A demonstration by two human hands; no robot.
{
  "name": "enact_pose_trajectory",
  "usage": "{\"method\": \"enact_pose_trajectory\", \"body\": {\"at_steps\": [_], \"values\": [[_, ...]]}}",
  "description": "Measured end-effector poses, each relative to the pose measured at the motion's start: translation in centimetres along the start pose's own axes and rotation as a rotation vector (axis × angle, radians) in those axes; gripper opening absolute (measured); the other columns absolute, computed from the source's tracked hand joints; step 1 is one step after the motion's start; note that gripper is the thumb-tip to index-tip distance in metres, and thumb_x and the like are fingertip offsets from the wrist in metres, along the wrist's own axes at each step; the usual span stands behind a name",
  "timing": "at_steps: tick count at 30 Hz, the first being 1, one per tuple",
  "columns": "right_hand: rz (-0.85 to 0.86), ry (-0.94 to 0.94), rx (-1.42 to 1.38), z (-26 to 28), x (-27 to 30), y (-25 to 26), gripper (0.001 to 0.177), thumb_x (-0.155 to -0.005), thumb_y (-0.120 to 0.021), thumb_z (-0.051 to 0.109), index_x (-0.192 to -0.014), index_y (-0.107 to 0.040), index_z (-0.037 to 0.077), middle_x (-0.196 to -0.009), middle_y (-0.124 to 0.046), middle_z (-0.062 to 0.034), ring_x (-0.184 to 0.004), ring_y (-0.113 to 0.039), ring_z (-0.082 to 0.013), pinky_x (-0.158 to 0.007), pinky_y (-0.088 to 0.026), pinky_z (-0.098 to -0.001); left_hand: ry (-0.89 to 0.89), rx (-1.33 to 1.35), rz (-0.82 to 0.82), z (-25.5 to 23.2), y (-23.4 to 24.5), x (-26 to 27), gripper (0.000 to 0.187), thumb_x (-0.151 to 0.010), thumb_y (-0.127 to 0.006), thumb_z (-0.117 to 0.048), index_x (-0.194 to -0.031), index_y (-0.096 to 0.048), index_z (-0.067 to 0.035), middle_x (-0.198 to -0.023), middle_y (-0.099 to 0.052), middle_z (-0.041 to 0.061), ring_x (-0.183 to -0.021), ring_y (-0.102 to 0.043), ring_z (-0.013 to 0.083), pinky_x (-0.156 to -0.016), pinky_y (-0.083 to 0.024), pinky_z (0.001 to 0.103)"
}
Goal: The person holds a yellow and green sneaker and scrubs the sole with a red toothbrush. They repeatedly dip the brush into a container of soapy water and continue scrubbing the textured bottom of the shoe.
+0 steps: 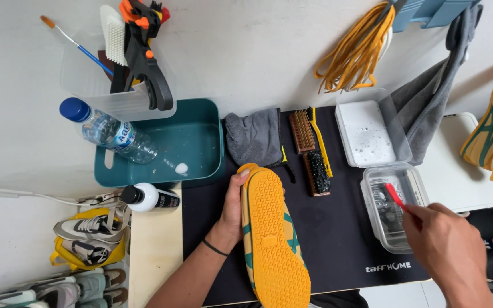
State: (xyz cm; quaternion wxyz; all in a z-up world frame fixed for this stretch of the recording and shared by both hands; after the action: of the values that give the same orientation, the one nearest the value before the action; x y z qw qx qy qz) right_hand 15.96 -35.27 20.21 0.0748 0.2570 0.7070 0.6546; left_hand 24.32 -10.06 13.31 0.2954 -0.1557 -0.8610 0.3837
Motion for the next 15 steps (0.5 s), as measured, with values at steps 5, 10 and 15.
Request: {"method": "enact_pose_trajectory", "body": {"at_steps": [5, 10, 15], "values": [[0.064, 0.055, -0.141, 0.7, 0.0, 0.7, 0.026, -0.080, -0.043, 0.034, -0.098, -0.061, 0.027, -0.081, -0.060, 0.0020, -0.070, -0.061, -0.0265, -0.058, -0.046, -0.0370, -0.007, -0.006, -0.020, 0.1, -0.1, -0.1, 0.053, -0.070, -0.043, -0.045, -0.086, -0.056, 0.003, -0.076, -0.059, 0.019, -0.066, -0.056, 0.0248, -0.058, -0.047, 0.034], [0.042, -0.042, -0.026, 0.1, 0.0, 0.8, 0.031, -0.084, -0.039, 0.032, -0.066, -0.059, 0.017, -0.066, -0.055, -0.0010, -0.058, -0.053, -0.0255, -0.052, -0.042, -0.0330, 0.017, 0.000, -0.057, 0.2, -0.1, 0.0, 0.054, -0.071, -0.042, -0.046, -0.085, -0.057, 0.004, -0.076, -0.059, 0.018, -0.066, -0.056, 0.0243, -0.058, -0.046, 0.034], [0.064, 0.053, -0.123, 0.4, 0.1, 0.6, 0.024, -0.081, -0.042, 0.032, -0.093, -0.062, 0.026, -0.076, -0.058, -0.0004, -0.070, -0.059, -0.0275, -0.059, -0.045, -0.0368, -0.001, 0.001, -0.030, 0.3, 0.1, -0.3, 0.054, -0.071, -0.043, -0.046, -0.087, -0.056, 0.003, -0.078, -0.059, 0.019, -0.069, -0.056, 0.0251, -0.060, -0.046, 0.034]]}}
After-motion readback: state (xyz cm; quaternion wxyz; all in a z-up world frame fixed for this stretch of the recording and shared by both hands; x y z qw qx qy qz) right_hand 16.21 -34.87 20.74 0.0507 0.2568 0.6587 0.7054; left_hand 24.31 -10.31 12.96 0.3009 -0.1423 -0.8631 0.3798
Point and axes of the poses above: each hand's wrist, its own x-axis away from the middle knuckle, its own y-axis out of the back of the hand, z = x × y, the point moved 2 cm from there along -x, towards the middle knuckle
